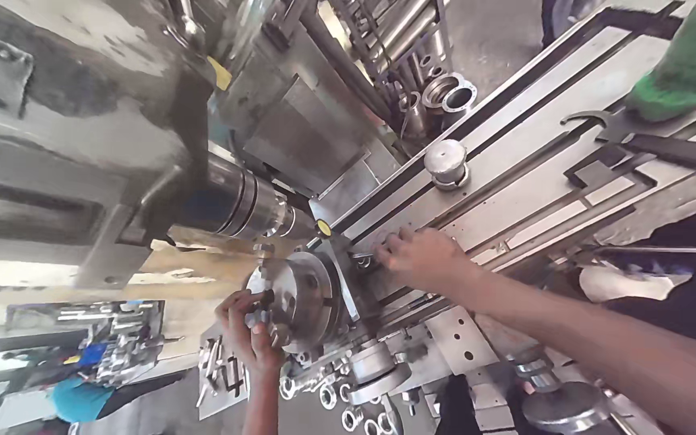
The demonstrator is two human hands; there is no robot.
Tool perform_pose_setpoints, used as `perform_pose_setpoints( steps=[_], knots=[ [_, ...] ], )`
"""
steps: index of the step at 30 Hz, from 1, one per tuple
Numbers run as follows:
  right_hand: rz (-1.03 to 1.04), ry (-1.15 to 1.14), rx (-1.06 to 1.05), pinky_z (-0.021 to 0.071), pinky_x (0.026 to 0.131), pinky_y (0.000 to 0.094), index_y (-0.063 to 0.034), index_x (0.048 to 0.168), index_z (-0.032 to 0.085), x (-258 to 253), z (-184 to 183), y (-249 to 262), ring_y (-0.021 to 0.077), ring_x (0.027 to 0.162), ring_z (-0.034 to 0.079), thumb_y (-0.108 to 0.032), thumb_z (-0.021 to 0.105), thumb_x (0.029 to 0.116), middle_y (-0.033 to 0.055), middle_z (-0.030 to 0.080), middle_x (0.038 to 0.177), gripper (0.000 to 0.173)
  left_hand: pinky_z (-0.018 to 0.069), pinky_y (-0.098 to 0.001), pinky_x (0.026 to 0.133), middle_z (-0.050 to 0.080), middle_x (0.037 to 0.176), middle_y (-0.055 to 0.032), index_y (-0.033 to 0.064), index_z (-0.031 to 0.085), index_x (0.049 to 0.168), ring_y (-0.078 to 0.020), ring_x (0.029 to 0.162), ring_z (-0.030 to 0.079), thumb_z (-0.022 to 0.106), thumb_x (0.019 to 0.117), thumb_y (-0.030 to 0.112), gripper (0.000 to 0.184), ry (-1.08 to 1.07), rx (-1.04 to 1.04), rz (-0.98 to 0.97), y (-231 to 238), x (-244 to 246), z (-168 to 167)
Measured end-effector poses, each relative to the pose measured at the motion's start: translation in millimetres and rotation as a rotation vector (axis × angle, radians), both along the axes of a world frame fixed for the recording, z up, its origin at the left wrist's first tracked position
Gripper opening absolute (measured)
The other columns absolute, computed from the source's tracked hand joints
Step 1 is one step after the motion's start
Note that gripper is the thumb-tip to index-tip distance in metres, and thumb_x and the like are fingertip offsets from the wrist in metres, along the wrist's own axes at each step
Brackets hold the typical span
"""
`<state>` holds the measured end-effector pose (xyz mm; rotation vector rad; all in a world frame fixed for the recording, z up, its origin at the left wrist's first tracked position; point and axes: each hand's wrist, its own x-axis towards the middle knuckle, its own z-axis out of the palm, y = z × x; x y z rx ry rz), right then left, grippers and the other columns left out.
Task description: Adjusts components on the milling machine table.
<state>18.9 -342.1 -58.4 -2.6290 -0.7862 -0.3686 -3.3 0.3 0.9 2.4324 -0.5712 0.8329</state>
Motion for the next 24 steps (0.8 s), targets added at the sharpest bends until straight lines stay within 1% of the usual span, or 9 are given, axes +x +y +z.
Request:
perform_pose_setpoints(
  steps=[3,5,6,8,11,15,17,19,24],
  knots=[
    [0.012,0.150,-0.052,0.0533,0.059,0.0504,-0.0141,0.121,0.071,5.1,12.6,-5.4,0.0352,0.080,0.070,-0.013,0.064,0.0955,0.0141,0.070,0.094,0.026,0.0497,-0.0336,0.097,0.059,0.122,-0.0145,0.0003,0.063,0.115,-0.0198,0.115,0.057,0.035,0.1007,0.066,0.073,0.004,-0.015,-0.013,1.7,2.3,-1.1],
    [-0.038,0.309,-0.066,0.0521,0.060,0.0529,-0.0209,0.116,0.071,3.7,25.2,-11.0,0.0337,0.077,0.069,-0.028,0.060,0.1006,0.0104,0.070,0.087,0.021,0.0497,-0.0336,0.097,0.059,0.121,-0.0141,0.0011,0.063,0.115,-0.0198,0.115,0.057,0.035,0.1002,0.067,0.073,0.003,-0.010,-0.006,0.7,2.0,0.3],
    [-0.066,0.385,-0.093,0.0515,0.060,0.0535,-0.0203,0.111,0.070,4.0,30.4,-15.3,0.0336,0.076,0.069,-0.036,0.055,0.1036,0.0096,0.069,0.083,0.023,0.0491,-0.0344,0.097,0.058,0.121,-0.0149,0.0010,0.063,0.115,-0.0207,0.116,0.056,0.035,0.1002,0.067,0.073,0.000,-0.003,-0.004,-0.1,2.1,0.4],
    [-0.130,0.472,-0.124,0.0511,0.062,0.0546,-0.0142,0.097,0.068,2.6,32.2,-20.5,0.0347,0.077,0.068,-0.048,0.043,0.1074,0.0107,0.066,0.078,0.043,0.0501,-0.0347,0.095,0.059,0.120,-0.0167,-0.0001,0.063,0.114,-0.0218,0.115,0.057,0.032,0.1002,0.069,0.076,-0.020,0.007,0.023,-2.5,0.3,-1.1],
    [-0.287,0.413,-0.061,0.0508,0.058,0.0540,-0.0118,0.086,0.066,-13.5,23.5,-7.6,0.0347,0.072,0.068,-0.049,0.043,0.1060,0.0112,0.065,0.073,0.048,0.0503,-0.0364,0.093,0.059,0.118,-0.0182,0.0006,0.064,0.113,-0.0240,0.113,0.057,0.031,0.0998,0.070,0.078,-0.060,0.016,0.056,-3.6,0.9,-1.9],
    [-0.553,0.539,-0.037,0.0520,0.062,0.0559,-0.0114,0.097,0.067,-45.8,34.1,30.1,0.0369,0.081,0.070,-0.048,0.040,0.1078,0.0138,0.069,0.083,0.047,0.0420,-0.0502,0.102,0.061,0.117,-0.0222,0.0016,0.066,0.111,-0.0335,0.114,0.056,0.027,0.0997,0.068,0.078,-0.062,0.049,0.088,-4.1,-0.3,-3.8],
    [-0.656,0.569,-0.036,0.0525,0.063,0.0567,-0.0108,0.099,0.067,-56.2,38.7,48.8,0.0377,0.083,0.071,-0.050,0.038,0.1082,0.0148,0.070,0.085,0.049,0.0441,-0.0499,0.097,0.062,0.115,-0.0210,0.0044,0.068,0.110,-0.0331,0.110,0.057,0.028,0.0996,0.064,0.072,-0.071,0.048,0.092,-6.2,-0.7,-1.4],
    [-0.754,0.618,-0.043,0.0528,0.066,0.0578,-0.0109,0.101,0.066,-63.2,44.0,64.4,0.0388,0.088,0.071,-0.050,0.037,0.1083,0.0161,0.070,0.090,0.049,0.0421,-0.0509,0.098,0.063,0.113,-0.0209,0.0057,0.069,0.108,-0.0348,0.110,0.057,0.031,0.0985,0.060,0.067,-0.089,0.042,0.097,-10.4,-1.4,-0.3],
    [-0.998,0.658,-0.010,0.0534,0.073,0.0609,-0.0121,0.115,0.065,-77.1,49.7,117.2,0.0429,0.095,0.071,-0.051,0.035,0.1091,0.0193,0.072,0.099,0.050,0.0454,-0.0524,0.093,0.064,0.114,-0.0221,0.0070,0.071,0.110,-0.0395,0.107,0.059,0.037,0.0952,0.054,0.059,-0.138,0.021,0.129,-11.2,-2.6,-0.2]
  ],
)
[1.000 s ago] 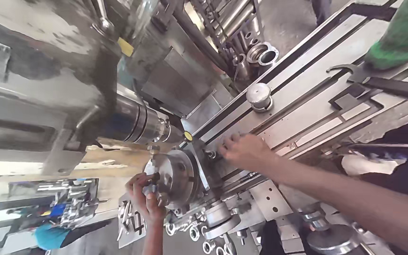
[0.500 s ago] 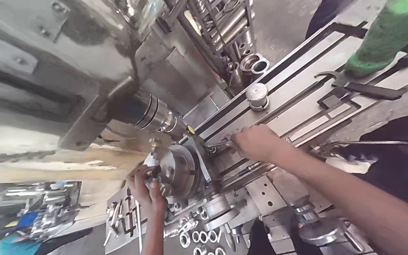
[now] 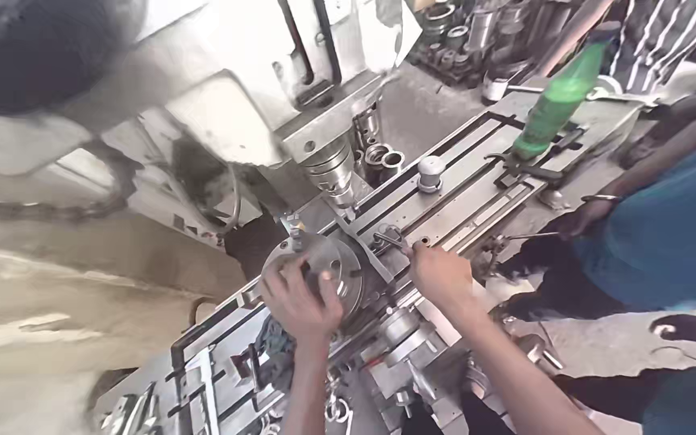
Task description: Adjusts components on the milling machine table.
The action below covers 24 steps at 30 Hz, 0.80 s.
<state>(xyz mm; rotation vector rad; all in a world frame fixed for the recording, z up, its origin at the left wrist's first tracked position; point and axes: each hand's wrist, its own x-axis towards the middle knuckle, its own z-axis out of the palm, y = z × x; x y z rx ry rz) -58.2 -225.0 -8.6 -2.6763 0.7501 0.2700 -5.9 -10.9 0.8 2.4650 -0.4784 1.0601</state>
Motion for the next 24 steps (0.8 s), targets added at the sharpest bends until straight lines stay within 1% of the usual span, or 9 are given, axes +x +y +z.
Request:
perform_pose_setpoints(
  steps=[4,8,10,12,13,15,18,21,24],
  knots=[
    [-0.100,0.077,0.034,0.0550,0.077,0.0592,-0.0111,0.129,0.060,-5.8,7.7,33.7,0.0426,0.099,0.071,-0.047,0.032,0.1108,0.0203,0.072,0.104,0.049,0.0446,-0.0532,0.092,0.064,0.114,-0.0210,0.0083,0.071,0.110,-0.0399,0.107,0.058,0.041,0.0926,0.051,0.055,-0.012,-0.030,-0.021,1.7,-1.6,-1.4],
    [-0.042,0.093,0.137,0.0547,0.079,0.0579,-0.0091,0.129,0.057,-8.3,11.2,17.0,0.0413,0.104,0.070,-0.044,0.028,0.1115,0.0202,0.071,0.109,0.049,0.0438,-0.0546,0.096,0.063,0.117,-0.0244,0.0047,0.070,0.112,-0.0405,0.109,0.058,0.039,0.0971,0.049,0.056,0.046,-0.016,-0.072,0.5,-3.5,5.3],
    [-0.049,-0.044,0.160,0.0551,0.073,0.0558,-0.0109,0.119,0.061,-15.4,7.5,7.3,0.0382,0.094,0.072,-0.046,0.028,0.1107,0.0165,0.072,0.096,0.049,0.0393,-0.0531,0.098,0.062,0.116,-0.0225,0.0047,0.069,0.111,-0.0375,0.110,0.056,0.037,0.0981,0.049,0.056,0.067,-0.017,-0.072,1.4,-2.6,4.1],
    [-0.062,-0.374,0.086,0.0507,0.053,0.0510,-0.0120,0.096,0.065,-20.6,4.9,-11.2,0.0353,0.068,0.070,-0.045,0.034,0.1082,0.0109,0.065,0.068,0.047,0.0386,-0.0496,0.100,0.063,0.112,-0.0195,0.0044,0.067,0.110,-0.0331,0.110,0.056,0.034,0.1005,0.054,0.061,0.048,-0.004,-0.060,1.3,0.8,1.6],
    [-0.034,-0.448,0.059,0.0469,0.047,0.0483,-0.0138,0.087,0.063,-19.8,7.0,-26.8,0.0327,0.059,0.067,-0.047,0.036,0.1069,0.0077,0.059,0.060,0.047,0.0402,-0.0463,0.097,0.064,0.110,-0.0183,0.0034,0.067,0.108,-0.0301,0.107,0.057,0.033,0.1013,0.055,0.063,0.031,-0.006,-0.058,1.8,0.5,-1.0],
    [0.093,-0.411,0.065,0.0432,0.047,0.0478,-0.0148,0.077,0.061,-7.8,8.9,-64.3,0.0302,0.057,0.063,-0.055,0.036,0.1055,0.0061,0.055,0.058,0.055,0.0425,-0.0430,0.096,0.064,0.108,-0.0181,0.0015,0.066,0.107,-0.0270,0.105,0.058,0.033,0.1018,0.058,0.065,0.011,-0.001,-0.059,2.9,-0.2,-2.0],
    [0.373,-0.453,0.012,0.0427,0.046,0.0493,-0.0126,0.065,0.060,27.6,-21.2,-109.5,0.0310,0.055,0.062,-0.063,0.037,0.1016,0.0079,0.055,0.056,0.066,0.0436,-0.0404,0.097,0.064,0.107,-0.0172,-0.0016,0.064,0.108,-0.0243,0.106,0.058,0.030,0.1022,0.062,0.072,0.023,-0.001,-0.058,3.0,1.0,-3.0],
    [0.612,-0.463,0.016,0.0456,0.049,0.0511,-0.0126,0.068,0.063,61.3,-51.1,-127.7,0.0319,0.058,0.064,-0.067,0.033,0.1009,0.0083,0.058,0.059,0.070,0.0469,-0.0399,0.098,0.065,0.108,-0.0165,-0.0021,0.065,0.108,-0.0234,0.108,0.060,0.030,0.1031,0.060,0.071,0.029,0.017,-0.073,8.1,1.1,-3.6],
    [0.764,-0.490,0.044,0.0460,0.049,0.0525,-0.0106,0.070,0.061,92.2,-60.2,-140.1,0.0340,0.060,0.064,-0.067,0.029,0.1023,0.0106,0.058,0.061,0.072,0.0489,-0.0385,0.096,0.065,0.108,-0.0134,-0.0009,0.065,0.109,-0.0205,0.107,0.061,0.029,0.1037,0.060,0.070,0.042,0.031,-0.094,13.6,2.2,-4.8]
  ],
)
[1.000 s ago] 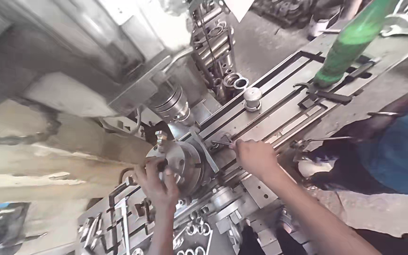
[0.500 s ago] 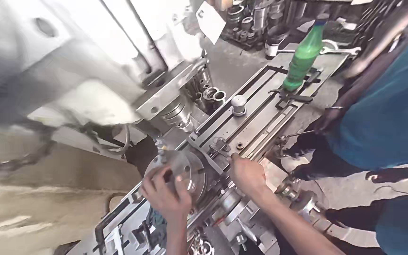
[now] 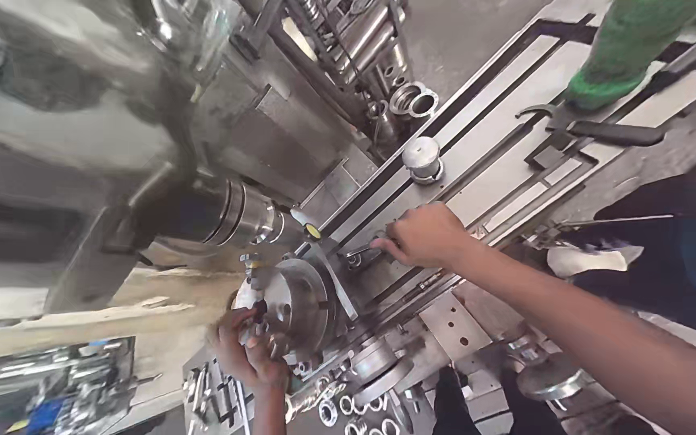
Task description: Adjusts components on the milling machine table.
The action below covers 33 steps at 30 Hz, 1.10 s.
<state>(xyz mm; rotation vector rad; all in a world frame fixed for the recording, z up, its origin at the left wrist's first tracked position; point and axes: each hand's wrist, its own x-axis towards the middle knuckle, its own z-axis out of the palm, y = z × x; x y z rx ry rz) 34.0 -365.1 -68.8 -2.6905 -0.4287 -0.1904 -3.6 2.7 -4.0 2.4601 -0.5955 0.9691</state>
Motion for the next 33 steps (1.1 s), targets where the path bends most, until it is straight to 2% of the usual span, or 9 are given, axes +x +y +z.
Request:
perform_pose_setpoints(
  steps=[4,7,10,16,19,22,26,30,33],
  knots=[
    [0.183,0.044,-0.049,0.0428,0.050,0.0511,-0.0110,0.068,0.057,28.8,17.7,-11.8,0.0327,0.059,0.062,-0.064,0.029,0.1030,0.0093,0.055,0.060,0.070,0.0474,-0.0354,0.100,0.065,0.110,-0.0106,-0.0012,0.064,0.110,-0.0168,0.111,0.060,0.029,0.1044,0.058,0.069,0.017,-0.002,-0.053,2.7,2.1,0.3],
    [0.292,0.045,-0.095,0.0427,0.050,0.0506,-0.0102,0.068,0.057,43.5,28.6,-14.2,0.0322,0.059,0.061,-0.063,0.034,0.1032,0.0094,0.055,0.061,0.068,0.0488,-0.0323,0.098,0.065,0.110,-0.0082,0.0005,0.064,0.110,-0.0148,0.111,0.060,0.030,0.1045,0.058,0.067,0.020,-0.007,-0.050,2.5,0.1,0.6],
    [0.349,0.058,-0.163,0.0433,0.052,0.0496,-0.0098,0.072,0.059,54.2,41.0,-16.3,0.0312,0.062,0.061,-0.063,0.035,0.1039,0.0092,0.056,0.066,0.067,0.0479,-0.0316,0.098,0.065,0.109,-0.0051,0.0035,0.064,0.109,-0.0134,0.111,0.060,0.031,0.1043,0.059,0.065,0.029,-0.015,-0.056,-0.4,1.0,2.4],
    [0.456,-0.047,-0.195,0.0439,0.058,0.0517,-0.0082,0.072,0.059,84.2,42.2,-12.0,0.0324,0.066,0.062,-0.064,0.038,0.1026,0.0103,0.056,0.066,0.067,0.0485,-0.0319,0.097,0.065,0.109,-0.0049,0.0037,0.065,0.110,-0.0139,0.110,0.060,0.031,0.1047,0.057,0.063,0.043,-0.014,-0.059,-1.4,-0.9,3.3],
    [0.428,-0.001,-0.187,0.0450,0.061,0.0524,-0.0071,0.075,0.060,78.2,46.4,-12.5,0.0335,0.070,0.063,-0.063,0.038,0.1036,0.0120,0.059,0.071,0.067,0.0484,-0.0303,0.096,0.065,0.108,-0.0040,0.0039,0.064,0.109,-0.0122,0.108,0.060,0.031,0.1043,0.059,0.064,0.048,-0.020,-0.047,-2.5,-0.8,3.4],
    [0.316,0.030,-0.105,0.0448,0.054,0.0494,-0.0067,0.075,0.059,45.2,37.2,-13.4,0.0330,0.064,0.062,-0.055,0.036,0.1063,0.0116,0.057,0.068,0.062,0.0487,-0.0300,0.095,0.065,0.108,-0.0041,0.0026,0.064,0.109,-0.0122,0.107,0.060,0.033,0.1033,0.057,0.063,0.050,-0.057,-0.045,-1.9,0.6,1.7],
    [0.141,0.080,0.001,0.0434,0.047,0.0442,-0.0105,0.071,0.062,4.4,28.4,-3.8,0.0284,0.057,0.061,-0.050,0.043,0.1058,0.0069,0.055,0.061,0.056,0.0480,-0.0309,0.098,0.066,0.110,-0.0014,0.0068,0.065,0.109,-0.0117,0.111,0.060,0.035,0.1038,0.058,0.060,0.065,-0.077,-0.084,-1.4,0.3,2.3],
    [0.149,0.010,-0.020,0.0441,0.046,0.0448,-0.0108,0.070,0.063,5.3,23.6,-3.9,0.0284,0.055,0.061,-0.052,0.043,0.1052,0.0065,0.056,0.059,0.058,0.0483,-0.0312,0.098,0.065,0.110,-0.0042,0.0046,0.065,0.109,-0.0130,0.111,0.060,0.032,0.1045,0.057,0.062,0.060,-0.031,-0.078,0.0,0.8,3.7],
    [0.126,0.061,-0.055,0.0451,0.050,0.0470,-0.0092,0.076,0.063,0.6,27.3,0.7,0.0312,0.062,0.063,-0.053,0.036,0.1074,0.0095,0.059,0.066,0.060,0.0474,-0.0318,0.097,0.066,0.107,-0.0063,0.0026,0.065,0.106,-0.0136,0.110,0.060,0.032,0.1042,0.058,0.065,0.039,-0.011,-0.069,-0.6,0.4,3.2]
  ],
)
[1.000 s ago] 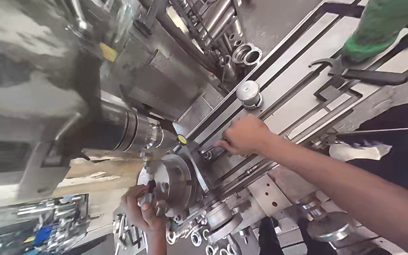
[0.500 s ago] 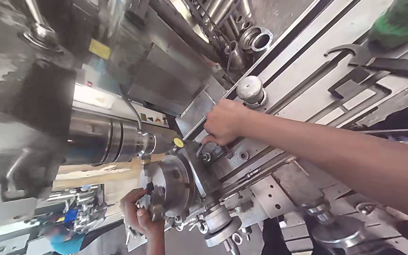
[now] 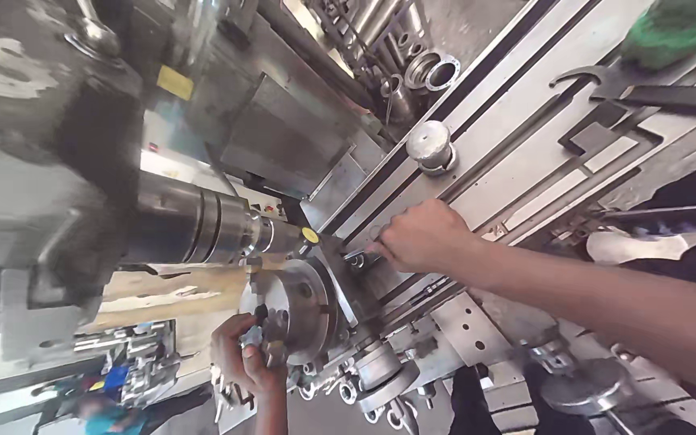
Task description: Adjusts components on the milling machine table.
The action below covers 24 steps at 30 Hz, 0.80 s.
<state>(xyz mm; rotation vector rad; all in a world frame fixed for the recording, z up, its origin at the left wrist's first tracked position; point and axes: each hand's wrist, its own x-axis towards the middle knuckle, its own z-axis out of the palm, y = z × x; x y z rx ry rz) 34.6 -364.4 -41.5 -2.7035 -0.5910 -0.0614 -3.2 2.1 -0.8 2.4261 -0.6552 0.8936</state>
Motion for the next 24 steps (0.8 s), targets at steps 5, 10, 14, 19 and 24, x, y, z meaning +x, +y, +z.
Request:
perform_pose_setpoints(
  steps=[5,10,14,19,24],
  knots=[
    [-0.106,0.051,-0.059,0.0464,0.051,0.0493,-0.0086,0.077,0.063,-7.4,7.9,8.2,0.0343,0.064,0.065,-0.054,0.034,0.1074,0.0120,0.061,0.067,0.062,0.0460,-0.0368,0.099,0.066,0.106,-0.0109,-0.0007,0.065,0.106,-0.0175,0.107,0.060,0.029,0.1034,0.060,0.071,-0.021,0.023,0.049,1.2,0.8,-1.6],
    [-0.039,0.017,-0.138,0.0453,0.056,0.0542,-0.0069,0.073,0.059,7.1,16.0,6.9,0.0371,0.067,0.064,-0.055,0.034,0.1064,0.0142,0.059,0.068,0.064,0.0444,-0.0411,0.099,0.066,0.105,-0.0111,0.0018,0.066,0.103,-0.0212,0.107,0.059,0.028,0.1042,0.054,0.065,-0.011,0.000,0.037,1.2,3.1,-4.4],
    [-0.124,0.173,-0.163,0.0483,0.061,0.0598,-0.0088,0.080,0.064,0.5,16.6,8.8,0.0397,0.076,0.067,-0.061,0.030,0.1057,0.0157,0.064,0.075,0.067,0.0438,-0.0441,0.101,0.068,0.102,-0.0111,0.0041,0.069,0.100,-0.0233,0.106,0.060,0.029,0.1034,0.054,0.064,-0.015,0.023,0.046,-2.4,1.9,-2.7],
    [-0.090,0.024,-0.186,0.0464,0.055,0.0576,-0.0089,0.071,0.059,6.4,5.7,9.4,0.0376,0.068,0.065,-0.060,0.033,0.1042,0.0133,0.059,0.065,0.066,0.0411,-0.0448,0.096,0.067,0.097,-0.0100,0.0069,0.071,0.098,-0.0247,0.100,0.059,0.029,0.1035,0.047,0.058,-0.037,0.050,0.046,-6.5,0.4,0.7],
    [-0.152,0.107,-0.153,0.0499,0.061,0.0622,-0.0110,0.077,0.066,2.4,4.9,12.5,0.0389,0.076,0.068,-0.066,0.032,0.1029,0.0142,0.066,0.074,0.070,0.0434,-0.0452,0.095,0.067,0.097,-0.0112,0.0074,0.072,0.097,-0.0263,0.100,0.060,0.029,0.1040,0.051,0.061,-0.014,0.062,-0.033,-1.9,-3.5,4.7]
  ],
)
